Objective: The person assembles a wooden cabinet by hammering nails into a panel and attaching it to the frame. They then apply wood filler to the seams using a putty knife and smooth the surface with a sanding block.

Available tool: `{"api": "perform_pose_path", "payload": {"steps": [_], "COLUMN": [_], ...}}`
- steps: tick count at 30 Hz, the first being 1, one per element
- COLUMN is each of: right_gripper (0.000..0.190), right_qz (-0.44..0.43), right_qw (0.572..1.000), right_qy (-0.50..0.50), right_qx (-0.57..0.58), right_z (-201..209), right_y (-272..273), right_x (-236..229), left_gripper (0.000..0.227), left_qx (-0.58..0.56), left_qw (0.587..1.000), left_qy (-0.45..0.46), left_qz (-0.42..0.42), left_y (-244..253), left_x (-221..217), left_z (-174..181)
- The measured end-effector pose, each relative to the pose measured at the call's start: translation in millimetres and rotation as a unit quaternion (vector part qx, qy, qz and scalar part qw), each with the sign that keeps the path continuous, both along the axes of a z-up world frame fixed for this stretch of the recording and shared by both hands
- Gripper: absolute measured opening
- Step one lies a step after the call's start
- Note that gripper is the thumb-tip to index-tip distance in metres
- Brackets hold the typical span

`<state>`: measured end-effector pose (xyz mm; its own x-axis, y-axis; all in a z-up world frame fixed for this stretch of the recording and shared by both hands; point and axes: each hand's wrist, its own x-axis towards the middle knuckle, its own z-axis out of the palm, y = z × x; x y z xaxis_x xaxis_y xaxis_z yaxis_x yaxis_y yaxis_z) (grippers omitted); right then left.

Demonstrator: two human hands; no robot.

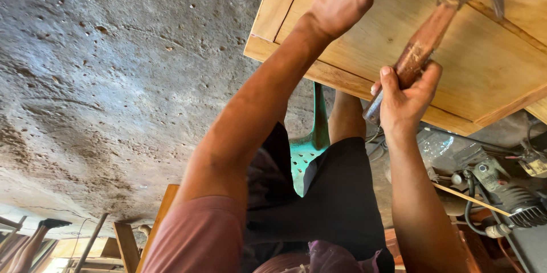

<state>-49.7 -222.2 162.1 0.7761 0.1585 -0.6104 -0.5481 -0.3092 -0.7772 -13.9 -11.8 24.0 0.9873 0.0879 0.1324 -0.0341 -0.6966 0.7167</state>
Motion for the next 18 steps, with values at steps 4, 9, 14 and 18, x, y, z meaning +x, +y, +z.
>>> {"api": "perform_pose_path", "payload": {"steps": [4, 9, 14, 18], "right_gripper": [0.041, 0.044, 0.046, 0.045], "right_qz": [0.014, 0.126, 0.113, 0.106], "right_qw": [0.999, 0.981, 0.978, 0.971], "right_qy": [0.017, -0.02, 0.003, 0.04], "right_qx": [-0.036, -0.148, -0.178, -0.212], "right_z": [8.8, 7.3, 7.5, 17.9], "right_y": [-26.0, -42.1, -40.1, -28.0], "right_x": [-11.6, -28.7, -35.9, -39.7], "left_gripper": [0.04, 0.047, 0.044, 0.041], "left_qx": [-0.033, -0.047, 0.007, -0.016], "left_qw": [0.999, 0.975, 0.945, 0.969], "left_qy": [-0.034, 0.173, 0.302, 0.24], "left_qz": [0.025, 0.13, 0.122, 0.048], "left_y": [25.6, 26.7, 8.8, 5.3], "left_x": [-42.3, -55.7, -16.2, 4.1], "left_z": [63.3, 77.9, 42.8, 59.5]}}
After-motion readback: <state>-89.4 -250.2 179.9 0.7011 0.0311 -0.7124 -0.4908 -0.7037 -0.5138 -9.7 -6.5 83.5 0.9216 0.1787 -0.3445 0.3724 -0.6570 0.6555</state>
